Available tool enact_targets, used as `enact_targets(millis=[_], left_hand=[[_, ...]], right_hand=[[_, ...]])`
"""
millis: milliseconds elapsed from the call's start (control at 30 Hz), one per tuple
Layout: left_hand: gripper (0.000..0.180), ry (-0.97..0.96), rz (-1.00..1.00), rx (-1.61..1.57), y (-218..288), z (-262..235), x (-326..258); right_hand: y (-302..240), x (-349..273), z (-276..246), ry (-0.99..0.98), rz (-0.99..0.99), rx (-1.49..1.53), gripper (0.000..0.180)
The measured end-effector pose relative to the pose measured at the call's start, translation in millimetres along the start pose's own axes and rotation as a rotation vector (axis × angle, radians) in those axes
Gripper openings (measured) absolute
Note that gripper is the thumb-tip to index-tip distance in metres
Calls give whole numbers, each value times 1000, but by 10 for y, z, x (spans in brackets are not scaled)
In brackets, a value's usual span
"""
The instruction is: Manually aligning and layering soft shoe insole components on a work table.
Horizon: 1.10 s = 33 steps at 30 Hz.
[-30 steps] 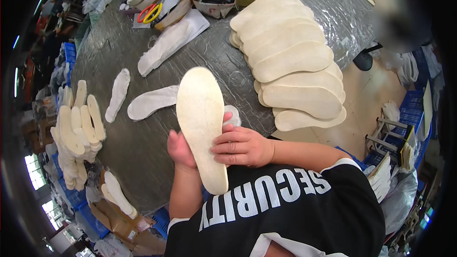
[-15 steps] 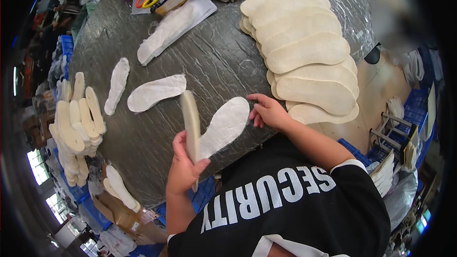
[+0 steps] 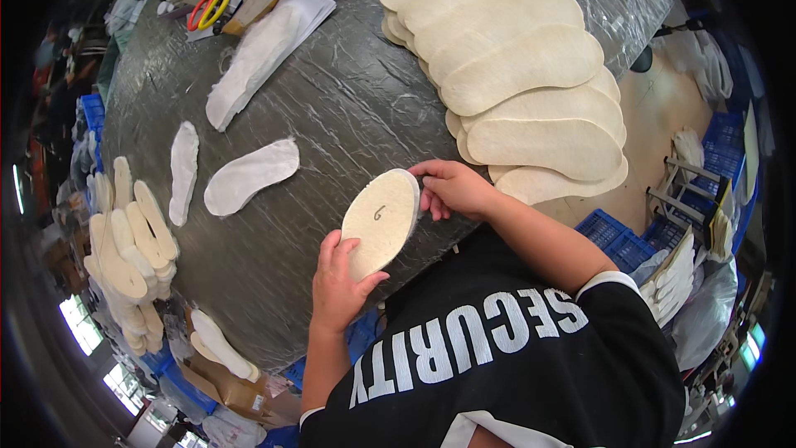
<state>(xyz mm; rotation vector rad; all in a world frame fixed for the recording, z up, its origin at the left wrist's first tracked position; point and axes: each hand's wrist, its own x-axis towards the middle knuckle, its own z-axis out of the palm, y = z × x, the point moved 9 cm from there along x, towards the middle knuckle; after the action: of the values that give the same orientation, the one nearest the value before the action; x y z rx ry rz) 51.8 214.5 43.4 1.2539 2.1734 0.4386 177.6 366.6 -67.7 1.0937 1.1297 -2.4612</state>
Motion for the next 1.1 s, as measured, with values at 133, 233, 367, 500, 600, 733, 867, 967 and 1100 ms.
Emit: enact_targets(millis=[133, 233, 367, 500, 600, 733, 867, 967, 1100], left_hand=[[70, -8, 40, -28, 34, 15, 35], [68, -19, 42, -51, 47, 12, 57], [67, -32, 52, -81, 63, 24, 77], [67, -28, 45, -54, 67, 28, 79], [68, -28, 46, -55, 70, 34, 84], [69, -35, 41, -65, 78, 43, 91], [69, -35, 40, -61, 77, 55, 94], [69, -50, 30, -51, 82, 67, 103], [70, -56, 21, -49, 92, 76, 119]], right_hand=[[-8, -4, 8, 20, -25, -63, 34], [-13, -9, 7, 34, -36, -93, 34], [-38, -16, 13, 36, -48, -112, 35], [-43, -7, 16, 28, -51, -116, 35], [-28, 7, 19, 22, -50, -107, 35], [-37, 7, 22, 18, -47, -112, 36], [-37, 0, 17, 20, -50, -113, 36], [-27, 10, 13, 10, -43, -110, 37], [-40, 1, 17, 7, -45, -120, 37]])
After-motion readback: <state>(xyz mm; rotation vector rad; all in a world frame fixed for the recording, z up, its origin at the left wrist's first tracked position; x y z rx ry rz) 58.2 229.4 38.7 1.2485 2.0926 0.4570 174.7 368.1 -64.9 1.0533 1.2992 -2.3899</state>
